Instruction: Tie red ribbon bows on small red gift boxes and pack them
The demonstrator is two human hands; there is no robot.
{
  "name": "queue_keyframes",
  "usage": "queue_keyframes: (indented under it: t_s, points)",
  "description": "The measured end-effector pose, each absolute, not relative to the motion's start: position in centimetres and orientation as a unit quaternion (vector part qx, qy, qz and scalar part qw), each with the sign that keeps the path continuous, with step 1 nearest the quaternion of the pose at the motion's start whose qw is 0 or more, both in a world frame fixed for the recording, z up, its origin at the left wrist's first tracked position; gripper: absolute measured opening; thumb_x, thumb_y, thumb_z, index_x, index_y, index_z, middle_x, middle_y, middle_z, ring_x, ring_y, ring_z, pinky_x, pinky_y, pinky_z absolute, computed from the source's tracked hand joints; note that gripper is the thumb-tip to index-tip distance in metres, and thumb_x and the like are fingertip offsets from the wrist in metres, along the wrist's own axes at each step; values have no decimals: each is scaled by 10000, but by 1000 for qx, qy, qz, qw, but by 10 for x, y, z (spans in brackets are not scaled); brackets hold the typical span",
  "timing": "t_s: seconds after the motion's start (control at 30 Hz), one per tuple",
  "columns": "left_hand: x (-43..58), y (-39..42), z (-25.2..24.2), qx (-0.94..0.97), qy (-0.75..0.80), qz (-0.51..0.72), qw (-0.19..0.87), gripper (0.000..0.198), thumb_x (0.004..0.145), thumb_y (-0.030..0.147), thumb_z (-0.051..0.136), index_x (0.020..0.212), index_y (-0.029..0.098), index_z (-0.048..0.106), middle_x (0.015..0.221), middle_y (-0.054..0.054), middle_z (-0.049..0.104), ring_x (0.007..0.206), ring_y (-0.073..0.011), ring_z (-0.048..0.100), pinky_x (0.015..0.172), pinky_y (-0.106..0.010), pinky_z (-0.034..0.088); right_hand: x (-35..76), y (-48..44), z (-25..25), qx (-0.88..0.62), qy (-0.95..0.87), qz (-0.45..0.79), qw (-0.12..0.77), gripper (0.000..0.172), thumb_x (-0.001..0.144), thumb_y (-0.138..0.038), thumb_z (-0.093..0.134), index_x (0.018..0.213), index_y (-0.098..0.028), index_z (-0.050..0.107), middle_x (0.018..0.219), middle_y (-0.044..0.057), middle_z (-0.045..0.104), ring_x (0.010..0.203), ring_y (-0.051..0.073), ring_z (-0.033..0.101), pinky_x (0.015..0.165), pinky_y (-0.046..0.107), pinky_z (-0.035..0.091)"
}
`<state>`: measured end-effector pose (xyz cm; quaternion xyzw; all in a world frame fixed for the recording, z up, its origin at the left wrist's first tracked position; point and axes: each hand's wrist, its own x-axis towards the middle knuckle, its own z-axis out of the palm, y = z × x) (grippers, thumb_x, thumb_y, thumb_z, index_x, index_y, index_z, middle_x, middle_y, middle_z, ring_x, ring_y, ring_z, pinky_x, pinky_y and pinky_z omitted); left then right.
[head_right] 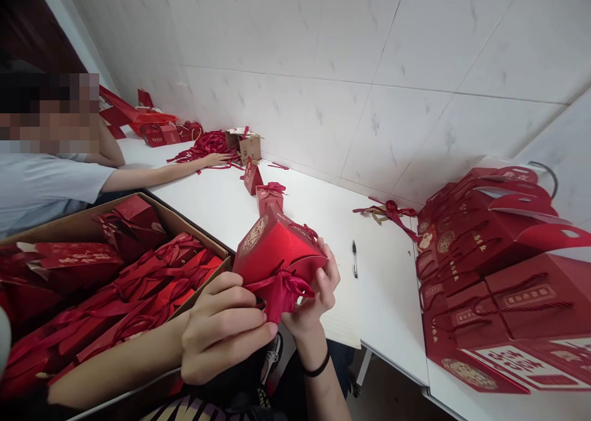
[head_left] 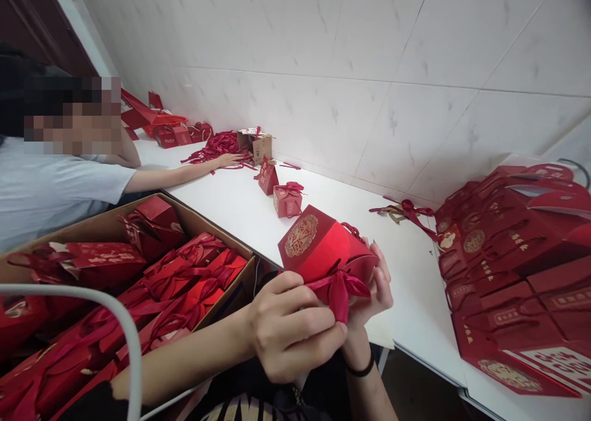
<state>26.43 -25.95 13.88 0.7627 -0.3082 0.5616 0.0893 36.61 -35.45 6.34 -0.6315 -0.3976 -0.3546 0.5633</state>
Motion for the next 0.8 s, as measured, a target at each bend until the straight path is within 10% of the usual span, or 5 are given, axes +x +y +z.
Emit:
queue_keyframes:
  t_s: [0.23, 0.8]
  points:
    - [260, -251, 143, 757, -281, 585, 79, 108, 787, 114, 548, 807, 106, 653, 728, -19, 603, 518, -84, 491, 487, -288, 340, 366, -343, 67, -541, -392, -417, 616, 503, 864, -294, 544, 1308, -318, 310, 1340, 115, 387, 1209, 315, 452, 884, 681, 393]
    - [220, -231, 143, 828, -219, 504, 111, 141, 806, 82, 518, 925, 76, 595, 810, -48, 569, 633, -84, 540, 501, -184, 477, 366, -315, 63, -510, -481, -299, 647, 722, 769, -286, 687, 1368, -289, 283, 1392, 143, 316, 1271, 350, 367, 939, 654, 369]
